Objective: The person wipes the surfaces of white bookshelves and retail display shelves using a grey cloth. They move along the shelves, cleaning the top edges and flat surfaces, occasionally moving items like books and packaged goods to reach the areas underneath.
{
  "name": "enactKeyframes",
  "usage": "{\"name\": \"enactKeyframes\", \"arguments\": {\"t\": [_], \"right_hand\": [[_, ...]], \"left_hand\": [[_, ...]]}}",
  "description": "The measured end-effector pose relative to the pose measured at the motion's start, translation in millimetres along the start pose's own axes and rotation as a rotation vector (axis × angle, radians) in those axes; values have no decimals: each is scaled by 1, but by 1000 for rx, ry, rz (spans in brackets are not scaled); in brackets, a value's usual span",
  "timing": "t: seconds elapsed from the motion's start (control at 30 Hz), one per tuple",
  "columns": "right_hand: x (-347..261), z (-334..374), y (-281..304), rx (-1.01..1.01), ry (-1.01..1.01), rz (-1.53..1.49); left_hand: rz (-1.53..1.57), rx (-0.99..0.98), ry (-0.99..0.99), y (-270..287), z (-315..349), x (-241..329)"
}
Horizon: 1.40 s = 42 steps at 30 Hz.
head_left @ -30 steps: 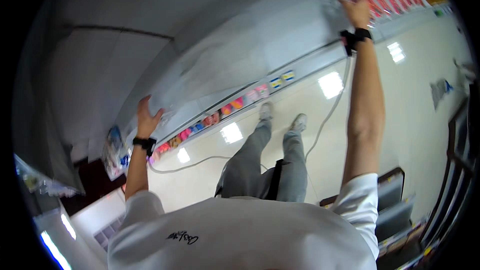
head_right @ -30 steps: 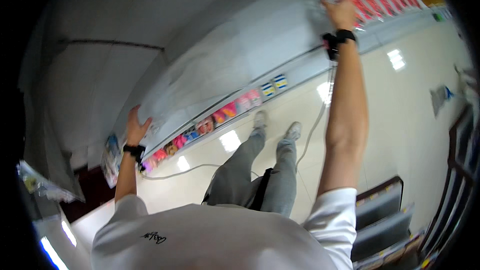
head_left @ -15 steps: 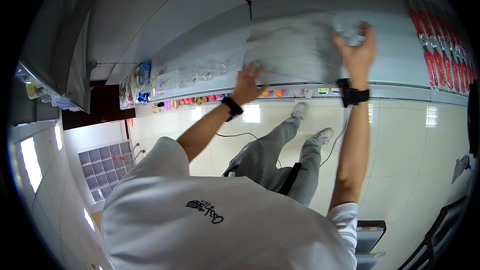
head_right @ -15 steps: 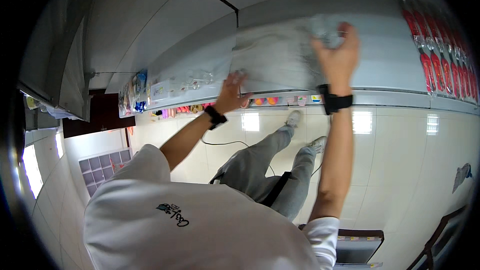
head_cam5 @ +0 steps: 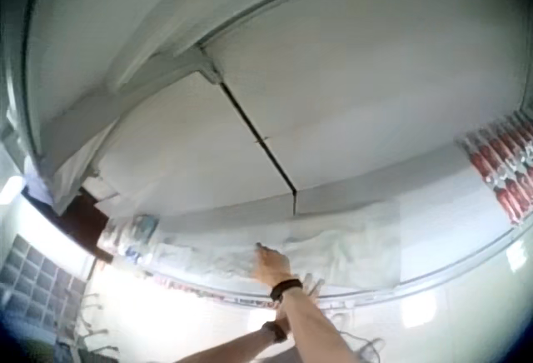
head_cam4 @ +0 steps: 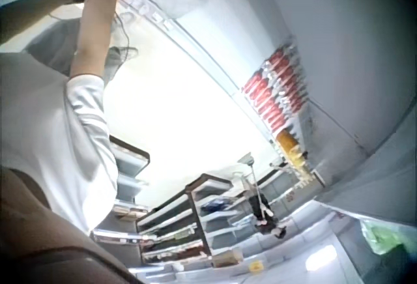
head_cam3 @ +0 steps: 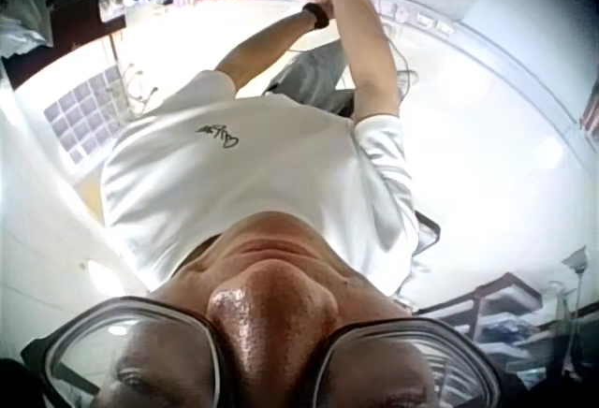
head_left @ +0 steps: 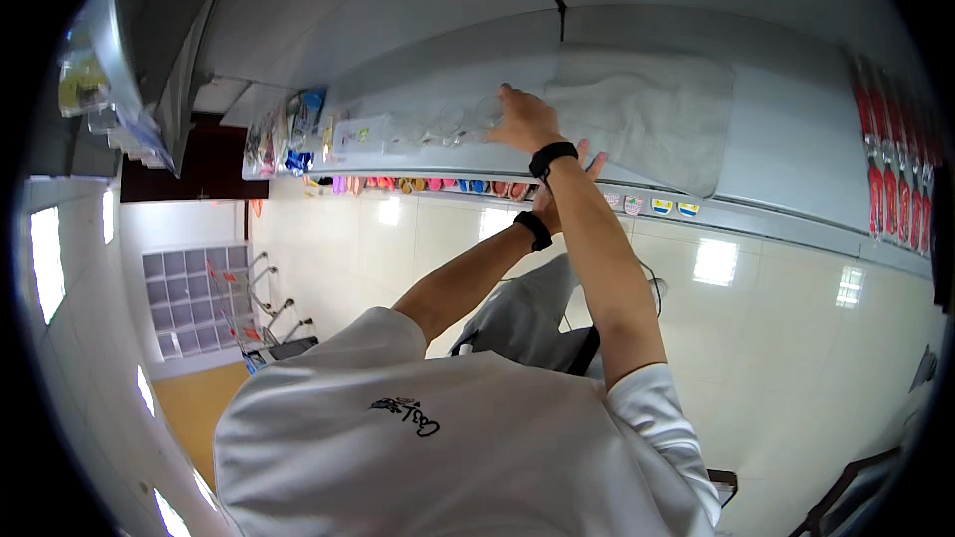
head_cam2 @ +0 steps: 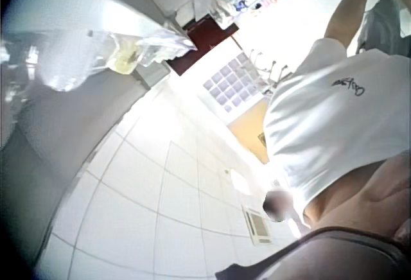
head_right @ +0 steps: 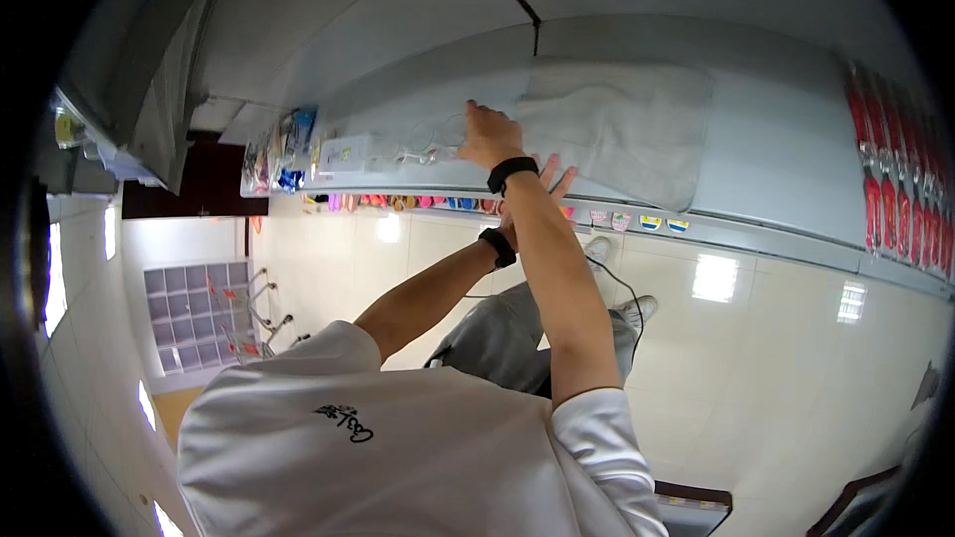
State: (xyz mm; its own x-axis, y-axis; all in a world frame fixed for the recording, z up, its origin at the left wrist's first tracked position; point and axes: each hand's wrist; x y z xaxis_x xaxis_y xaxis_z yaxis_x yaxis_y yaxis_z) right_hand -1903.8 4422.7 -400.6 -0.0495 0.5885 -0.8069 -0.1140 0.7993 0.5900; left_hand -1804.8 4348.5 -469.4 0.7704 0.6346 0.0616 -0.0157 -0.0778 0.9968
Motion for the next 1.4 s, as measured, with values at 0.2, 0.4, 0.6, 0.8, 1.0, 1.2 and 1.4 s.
{"name": "enactKeyframes", "arguments": {"t": [0.2, 0.4, 0.6, 0.8, 1.0, 1.2, 1.4], "right_hand": [[-11, 2, -4, 50, -32, 3], [23, 22, 2, -19, -25, -68], [79, 71, 62, 345, -193, 277], [123, 115, 66, 341, -378, 592], [126, 123, 59, 263, -467, 644], [129, 127, 62, 295, -430, 617], [130, 133, 62, 349, -437, 579]], "left_hand": [[39, 45, -22, -5, 13, 3], [68, -113, -19, 37, 32, -7], [103, 268, 108, 124, 24, -94], [-244, 223, 241, 149, -24, -142], [-66, -301, 314, 158, -50, -146], [-51, -346, 119, 164, -53, -152], [89, -34, -81, 153, -58, -104]]}}
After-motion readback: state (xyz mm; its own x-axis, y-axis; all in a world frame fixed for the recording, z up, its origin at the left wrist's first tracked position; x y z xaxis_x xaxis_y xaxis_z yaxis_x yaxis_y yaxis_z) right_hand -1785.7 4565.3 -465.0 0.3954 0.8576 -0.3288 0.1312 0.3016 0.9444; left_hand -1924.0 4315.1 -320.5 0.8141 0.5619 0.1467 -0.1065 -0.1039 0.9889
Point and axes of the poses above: each hand's wrist, its own z-axis away from the middle knuckle, its own y-axis out of the back of the hand, x = y × z, and after that the axes turned 1 degree about -x, right-handed
